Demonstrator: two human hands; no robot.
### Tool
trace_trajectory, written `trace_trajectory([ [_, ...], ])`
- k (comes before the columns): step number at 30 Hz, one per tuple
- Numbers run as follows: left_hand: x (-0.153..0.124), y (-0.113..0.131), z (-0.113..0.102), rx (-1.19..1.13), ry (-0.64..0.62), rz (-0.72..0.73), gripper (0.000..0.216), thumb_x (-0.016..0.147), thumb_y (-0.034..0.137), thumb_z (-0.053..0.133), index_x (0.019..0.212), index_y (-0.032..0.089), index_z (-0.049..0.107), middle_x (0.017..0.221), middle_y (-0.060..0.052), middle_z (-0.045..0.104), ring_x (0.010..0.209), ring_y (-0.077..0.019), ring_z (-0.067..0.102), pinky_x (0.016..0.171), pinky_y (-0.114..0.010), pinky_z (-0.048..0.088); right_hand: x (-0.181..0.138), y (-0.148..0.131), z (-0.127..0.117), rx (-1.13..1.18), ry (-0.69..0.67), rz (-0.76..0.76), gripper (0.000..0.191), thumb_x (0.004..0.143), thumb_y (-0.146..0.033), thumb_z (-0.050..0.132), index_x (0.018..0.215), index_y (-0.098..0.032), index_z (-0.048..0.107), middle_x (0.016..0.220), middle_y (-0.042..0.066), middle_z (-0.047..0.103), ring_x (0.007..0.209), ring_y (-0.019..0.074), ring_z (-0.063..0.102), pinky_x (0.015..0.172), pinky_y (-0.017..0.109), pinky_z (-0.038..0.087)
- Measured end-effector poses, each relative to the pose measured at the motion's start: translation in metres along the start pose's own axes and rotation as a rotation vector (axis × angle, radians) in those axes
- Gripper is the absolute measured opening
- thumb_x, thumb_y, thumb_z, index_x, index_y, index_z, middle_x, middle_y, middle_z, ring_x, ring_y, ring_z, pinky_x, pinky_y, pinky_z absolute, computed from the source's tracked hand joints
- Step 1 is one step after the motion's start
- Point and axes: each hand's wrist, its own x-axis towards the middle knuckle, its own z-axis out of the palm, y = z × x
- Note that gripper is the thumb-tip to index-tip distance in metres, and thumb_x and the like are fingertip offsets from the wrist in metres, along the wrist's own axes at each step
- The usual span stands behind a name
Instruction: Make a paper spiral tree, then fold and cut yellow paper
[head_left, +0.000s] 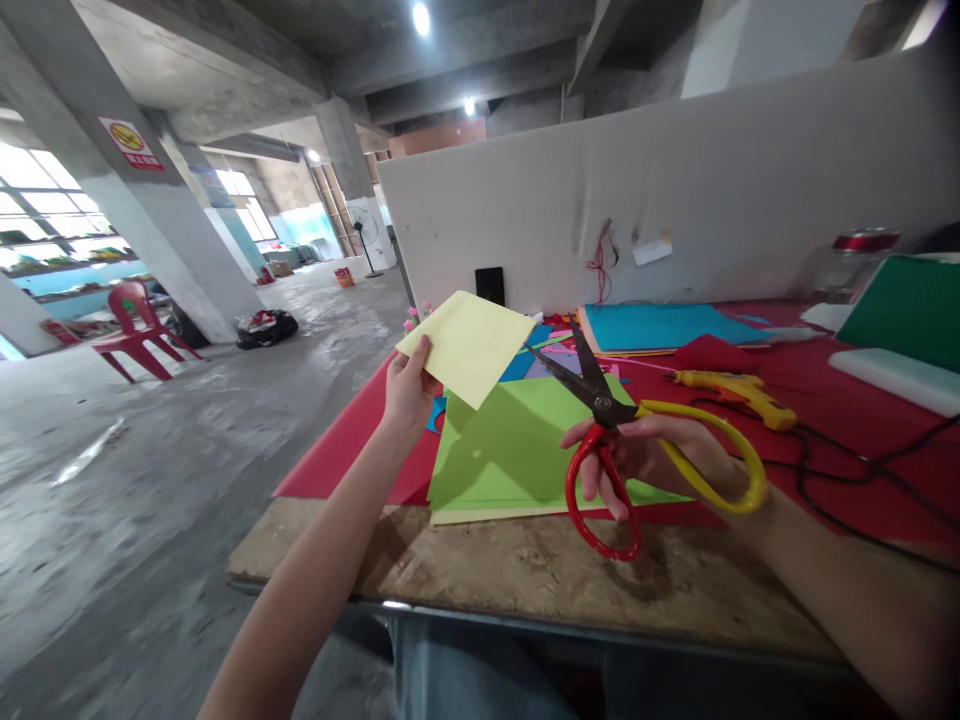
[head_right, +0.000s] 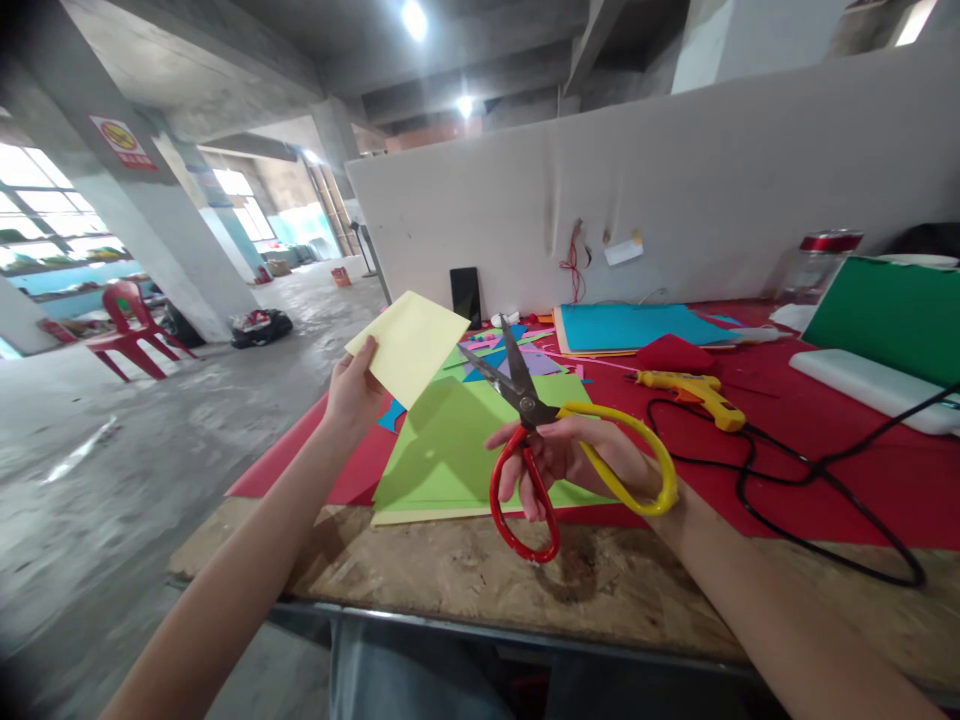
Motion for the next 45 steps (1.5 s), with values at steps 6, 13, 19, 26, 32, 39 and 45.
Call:
trace_trajectory([
  [6,0.000,0.001,0.001,-0.001,-0.006,-0.001,0.019,0.075,0.024,0.062,0.090,0.013,0.063,0.090,-0.006,0.068,0.081,-0.0137,0.064,0.075,-0.018,0.052,-0.001,0.001,0.001,-0.007,-0.007,-0.013,0.039,0.085,-0.022,0.019,0.115,-0.007,0.039,0.082,0.013,0.060,0.066,0.0215,0.059,0.066,0.036,0.041],
  [13,0.000,0.000,0.000,-0.016,-0.002,-0.002,0.019,0.073,0.024,0.064,0.089,0.014,0.063,0.090,-0.006,0.068,0.080,-0.0128,0.064,0.075,-0.017,0.052,-0.003,-0.001,0.002,0.018,-0.010,0.007,0.040,0.084,-0.022,0.016,0.115,-0.006,0.038,0.090,0.016,0.059,0.068,0.0221,0.058,0.066,0.037,0.041],
  [19,0.000,-0.001,0.001,-0.041,-0.012,-0.010,0.021,0.071,0.025,0.066,0.089,0.013,0.064,0.087,-0.005,0.068,0.075,-0.0118,0.064,0.073,-0.016,0.053,-0.002,0.002,-0.001,-0.003,-0.031,-0.009,0.041,0.084,-0.024,0.018,0.116,-0.007,0.038,0.090,0.015,0.059,0.068,0.0215,0.059,0.067,0.037,0.042],
  [26,-0.003,-0.001,0.004,-0.022,-0.044,-0.014,0.022,0.068,0.026,0.068,0.086,0.014,0.064,0.084,-0.004,0.069,0.074,-0.0125,0.065,0.070,-0.018,0.054,-0.002,0.005,-0.005,0.026,-0.037,-0.003,0.040,0.085,-0.023,0.019,0.117,-0.008,0.038,0.085,0.013,0.060,0.069,0.0219,0.060,0.066,0.035,0.043],
  [32,-0.009,0.003,0.008,0.053,-0.141,0.001,0.026,0.060,0.026,0.074,0.081,0.014,0.064,0.079,-0.005,0.069,0.073,-0.0171,0.065,0.070,-0.024,0.054,0.001,0.003,-0.001,0.030,0.014,0.004,0.038,0.086,-0.022,0.020,0.117,-0.008,0.039,0.084,0.012,0.059,0.069,0.0222,0.060,0.066,0.037,0.043],
  [39,-0.019,0.003,0.012,0.073,-0.270,-0.115,0.034,0.061,0.020,0.071,0.093,0.016,0.061,0.091,-0.006,0.068,0.083,-0.0203,0.064,0.076,-0.028,0.053,0.005,0.011,0.003,0.007,0.041,-0.034,0.037,0.088,-0.022,0.020,0.118,-0.008,0.037,0.087,0.012,0.058,0.070,0.0222,0.059,0.068,0.038,0.043],
  [45,-0.034,0.001,0.020,0.049,-0.232,-0.280,0.031,0.062,0.022,0.068,0.091,0.013,0.060,0.091,-0.007,0.067,0.085,-0.0227,0.063,0.076,-0.030,0.054,0.010,0.017,0.008,-0.036,0.067,-0.057,0.035,0.088,-0.023,0.022,0.107,-0.006,0.046,0.090,0.014,0.058,0.070,0.0210,0.058,0.067,0.038,0.044],
])
